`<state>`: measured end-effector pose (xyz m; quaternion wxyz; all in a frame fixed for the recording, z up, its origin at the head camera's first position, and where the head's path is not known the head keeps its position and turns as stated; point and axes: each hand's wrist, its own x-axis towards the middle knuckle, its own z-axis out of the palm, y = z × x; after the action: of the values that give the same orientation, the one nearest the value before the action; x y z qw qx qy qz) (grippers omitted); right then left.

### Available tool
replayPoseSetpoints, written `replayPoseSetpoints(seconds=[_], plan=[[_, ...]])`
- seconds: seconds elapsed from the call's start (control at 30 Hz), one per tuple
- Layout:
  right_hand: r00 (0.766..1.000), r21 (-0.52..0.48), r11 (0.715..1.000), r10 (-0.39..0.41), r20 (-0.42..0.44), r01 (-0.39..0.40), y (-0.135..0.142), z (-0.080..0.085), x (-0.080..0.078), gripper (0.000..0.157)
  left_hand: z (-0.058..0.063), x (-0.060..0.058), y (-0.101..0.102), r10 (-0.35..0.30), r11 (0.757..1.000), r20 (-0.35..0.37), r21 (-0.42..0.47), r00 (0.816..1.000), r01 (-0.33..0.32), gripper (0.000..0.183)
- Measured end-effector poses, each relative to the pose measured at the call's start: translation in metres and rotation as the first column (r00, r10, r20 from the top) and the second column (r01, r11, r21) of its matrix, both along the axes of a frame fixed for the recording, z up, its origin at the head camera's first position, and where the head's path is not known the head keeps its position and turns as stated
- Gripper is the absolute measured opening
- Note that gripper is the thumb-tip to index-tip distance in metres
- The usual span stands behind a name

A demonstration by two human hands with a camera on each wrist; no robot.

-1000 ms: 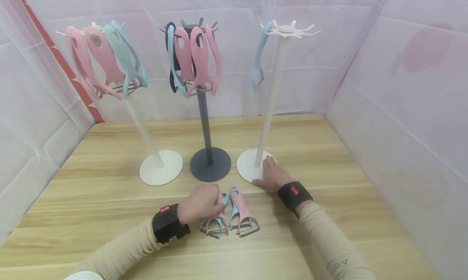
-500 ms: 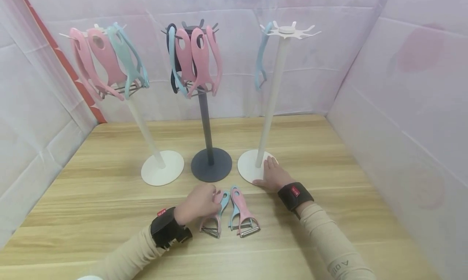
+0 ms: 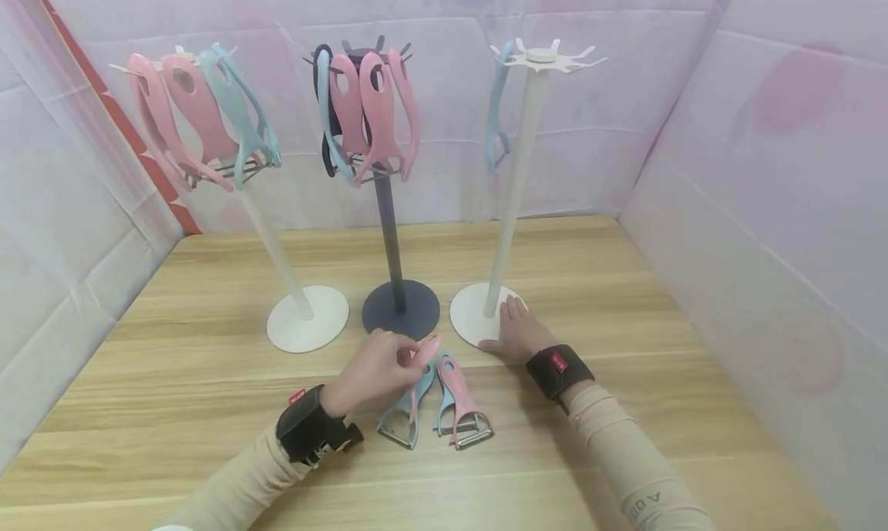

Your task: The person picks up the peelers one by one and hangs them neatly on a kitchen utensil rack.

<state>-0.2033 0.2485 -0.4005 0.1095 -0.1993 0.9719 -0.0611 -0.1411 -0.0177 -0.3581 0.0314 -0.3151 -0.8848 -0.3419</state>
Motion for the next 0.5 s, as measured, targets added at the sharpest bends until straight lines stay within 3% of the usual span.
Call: replayPoseSetpoints(seconds=[0.07, 0.17, 0.3, 0.37, 0.5], plan=[[1.0, 0.003, 1.0, 0.004, -0.011, -0.004, 0.0, 0.0, 0.0, 0.087, 0.002, -0.003, 0.003, -0.01, 0.999, -0.056, 0.04, 0.998, 0.012, 0.001], [0.999, 0.006, 1.0, 0.014, -0.035, -0.014, 0.0, 0.0, 0.001, 0.085, 0.011, -0.009, 0.009, -0.018, 0.992, -0.149, 0.121, 0.989, 0.037, 0.009], [0.999, -0.003, 1.0, 0.018, -0.048, -0.018, 0.001, 0.0, 0.001, 0.084, 0.033, -0.02, 0.02, -0.005, 0.965, -0.283, 0.251, 0.959, 0.079, 0.017], [0.999, -0.005, 1.0, 0.021, -0.051, -0.021, 0.001, 0.0, 0.001, 0.084, 0.047, -0.027, 0.026, 0.007, 0.934, -0.326, 0.34, 0.945, 0.111, 0.019], [0.999, -0.009, 1.0, 0.015, -0.036, -0.015, 0.0, 0.001, 0.001, 0.085, 0.079, -0.039, 0.037, 0.036, 0.844, -0.396, 0.504, 0.918, 0.184, 0.024]])
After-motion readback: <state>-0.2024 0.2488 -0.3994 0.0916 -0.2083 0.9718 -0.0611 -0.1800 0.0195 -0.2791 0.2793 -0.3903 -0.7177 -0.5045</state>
